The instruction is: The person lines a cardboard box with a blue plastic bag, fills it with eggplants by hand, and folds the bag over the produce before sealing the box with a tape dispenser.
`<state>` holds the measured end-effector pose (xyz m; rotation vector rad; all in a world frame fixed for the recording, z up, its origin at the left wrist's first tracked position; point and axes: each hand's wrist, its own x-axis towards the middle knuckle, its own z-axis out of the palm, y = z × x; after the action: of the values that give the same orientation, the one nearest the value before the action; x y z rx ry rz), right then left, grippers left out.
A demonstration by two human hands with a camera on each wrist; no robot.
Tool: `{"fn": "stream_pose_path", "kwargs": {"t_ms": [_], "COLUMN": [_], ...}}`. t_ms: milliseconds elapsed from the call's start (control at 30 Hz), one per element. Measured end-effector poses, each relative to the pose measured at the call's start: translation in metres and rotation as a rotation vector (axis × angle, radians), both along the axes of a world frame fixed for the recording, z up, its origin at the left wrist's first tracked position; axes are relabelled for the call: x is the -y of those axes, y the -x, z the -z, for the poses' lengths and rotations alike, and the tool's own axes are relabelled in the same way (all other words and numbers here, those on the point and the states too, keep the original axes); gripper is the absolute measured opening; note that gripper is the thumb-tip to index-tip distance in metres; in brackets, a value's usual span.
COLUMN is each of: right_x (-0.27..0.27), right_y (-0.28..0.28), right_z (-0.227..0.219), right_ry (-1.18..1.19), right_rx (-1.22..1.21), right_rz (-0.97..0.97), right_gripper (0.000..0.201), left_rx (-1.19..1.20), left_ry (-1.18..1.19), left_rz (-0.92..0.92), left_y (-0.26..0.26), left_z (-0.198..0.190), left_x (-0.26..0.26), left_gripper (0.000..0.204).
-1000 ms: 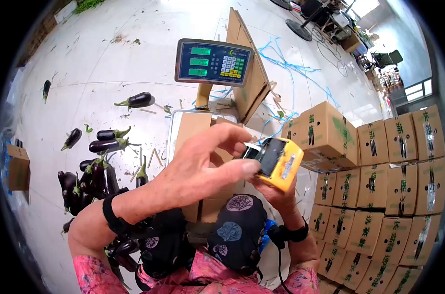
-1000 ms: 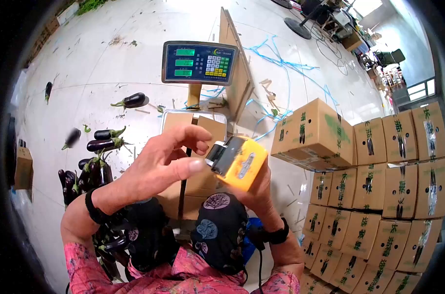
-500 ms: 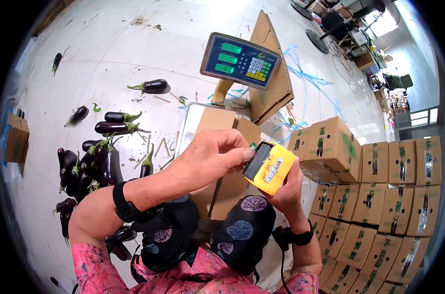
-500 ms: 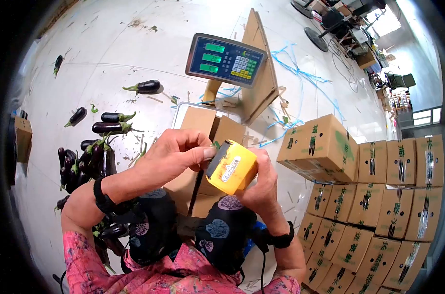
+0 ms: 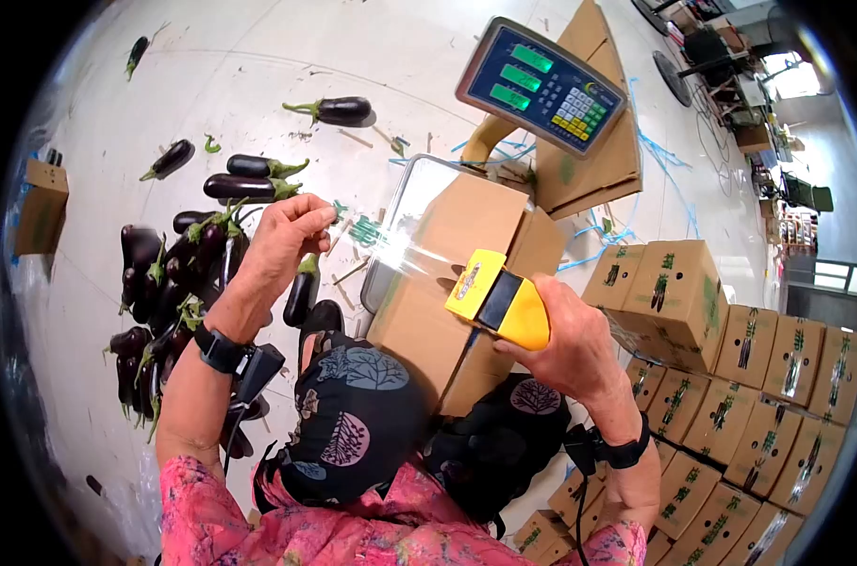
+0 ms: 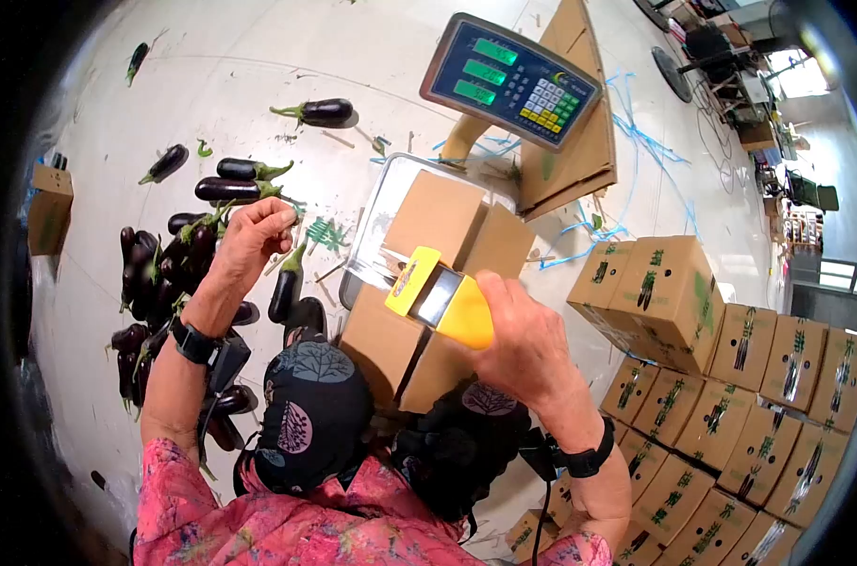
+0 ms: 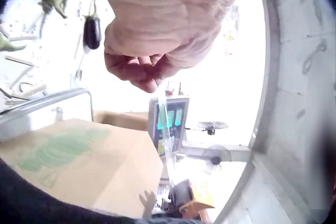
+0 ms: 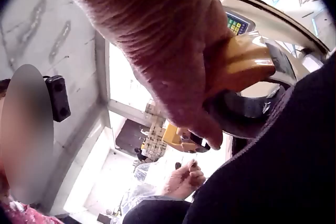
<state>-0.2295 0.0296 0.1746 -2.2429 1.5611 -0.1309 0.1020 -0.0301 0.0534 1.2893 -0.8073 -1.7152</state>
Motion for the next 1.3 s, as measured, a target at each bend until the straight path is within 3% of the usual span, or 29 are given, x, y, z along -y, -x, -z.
{"fn": "stream_pose_path", "kwargs": {"t_ms": [233, 433, 600, 833, 1000, 1100, 1133, 1233, 1300], "right_x": [0.015, 0.026, 0.028, 0.028, 0.029, 0.03, 0.031, 0.033, 0.034], "right_y": [-0.011, -0.021, -0.027, -0.027, -0.025, -0.02, -0.021, -0.021, -0.017], "right_z": [0.001, 0.003, 0.01, 0.014, 0.017, 0.019, 0.02, 0.02, 0.021], "right_ry": [-0.063, -0.169, -0.164, -0.155, -0.152, -0.142, -0.139, -0.132, -0.125], "right_rx": [-0.144, -0.253, -0.296, -0.287, -0.3, -0.28, -0.261, -0.236, -0.213], "right_rz": [-0.036, -0.022, -0.032, -0.052, -0.083, -0.09, -0.101, -0.107, -0.111], "right_gripper": [0.053, 0.059, 0.059, 0.055, 0.055, 0.057, 0.057, 0.058, 0.057], "left_rx": [0.001, 0.114, 0.507, 0.772, 0.931, 0.824, 0.673, 0.625, 0.675], "left_ry": [-0.03, 0.032, 0.302, 0.617, 0.455, 0.418, 0.228, 0.567, 0.591], "left_rz": [-0.023, 0.06, 0.131, 0.3, 0.571, 0.154, 0.149, -0.052, -0.054], "left_y": [0.013, 0.021, 0.048, 0.086, 0.083, 0.082, 0.079, 0.114, 0.123], "left_z": [0.062, 0.096, 0.122, 0.153, 0.181, 0.179, 0.153, 0.127, 0.148], "left_x": [-0.011, -0.018, -0.02, -0.026, -0.036, -0.028, -0.014, -0.002, 0.003], "left_gripper": [0.017, 0.022, 0.022, 0.02, 0.019, 0.02, 0.02, 0.023, 0.027]}}
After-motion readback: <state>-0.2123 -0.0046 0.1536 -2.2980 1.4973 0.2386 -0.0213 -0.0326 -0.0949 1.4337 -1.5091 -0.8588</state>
